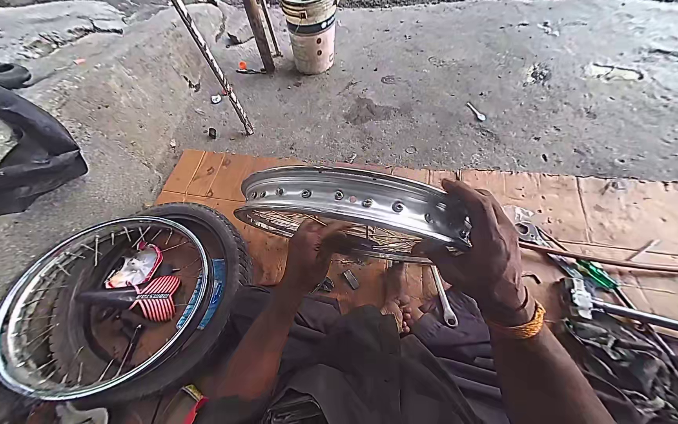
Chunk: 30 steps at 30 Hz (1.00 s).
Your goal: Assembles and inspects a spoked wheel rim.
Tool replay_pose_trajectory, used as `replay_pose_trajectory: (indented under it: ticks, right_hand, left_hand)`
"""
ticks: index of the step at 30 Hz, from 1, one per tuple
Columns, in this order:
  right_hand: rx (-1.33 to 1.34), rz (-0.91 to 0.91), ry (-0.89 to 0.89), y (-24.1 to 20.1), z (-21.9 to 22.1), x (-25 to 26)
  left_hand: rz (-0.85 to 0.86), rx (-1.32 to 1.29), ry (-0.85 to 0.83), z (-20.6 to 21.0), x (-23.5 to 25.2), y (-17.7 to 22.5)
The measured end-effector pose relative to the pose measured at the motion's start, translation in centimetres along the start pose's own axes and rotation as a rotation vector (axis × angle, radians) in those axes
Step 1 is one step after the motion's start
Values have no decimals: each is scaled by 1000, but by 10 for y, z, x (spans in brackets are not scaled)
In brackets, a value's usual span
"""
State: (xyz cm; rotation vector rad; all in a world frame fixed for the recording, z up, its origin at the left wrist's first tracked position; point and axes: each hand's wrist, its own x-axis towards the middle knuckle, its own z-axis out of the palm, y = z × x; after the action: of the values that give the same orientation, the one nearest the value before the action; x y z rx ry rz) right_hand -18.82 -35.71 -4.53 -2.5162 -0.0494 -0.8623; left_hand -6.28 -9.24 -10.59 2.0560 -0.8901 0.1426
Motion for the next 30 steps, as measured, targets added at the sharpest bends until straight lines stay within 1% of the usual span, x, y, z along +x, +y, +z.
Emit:
replay_pose_trajectory:
  ticks: [3,10,12,14,16,18,21,23,25,27,30]
  right_hand:
    - [-73,43,-51,-10,-4,16]
    - [-99,83,-71,-11,-2,22]
    - [-87,74,-74,-11,-3,22]
    - [-74,93,-72,-12,-5,21]
    - [-80,128,-53,-13,-5,20]
    - [-97,177,-49,-16,-4,20]
    - [-129,231,-48,-22,-3,20]
    - [-163,253,-60,-26,-3,22]
    - [-186,281,-88,-30,-3,24]
    - [-194,295,-98,-36,-2,24]
    - [-205,303,-98,-45,0,20]
  left_hand:
    - [-25,26,-14,4,-3,6]
    - [-107,33,-4,12,-10,14]
    - [-150,-17,-25,12,-16,14]
    - [-168,-122,-24,10,-21,13]
    - [-155,-245,66,9,-23,12]
    - [-164,-303,186,5,-20,12]
    - [-301,-348,322,-7,-5,17]
    - [-318,-416,354,-18,9,16]
    - [-304,-571,420,-23,29,12]
    - [-320,-663,448,-28,49,9]
    - [-391,-826,509,-30,73,7]
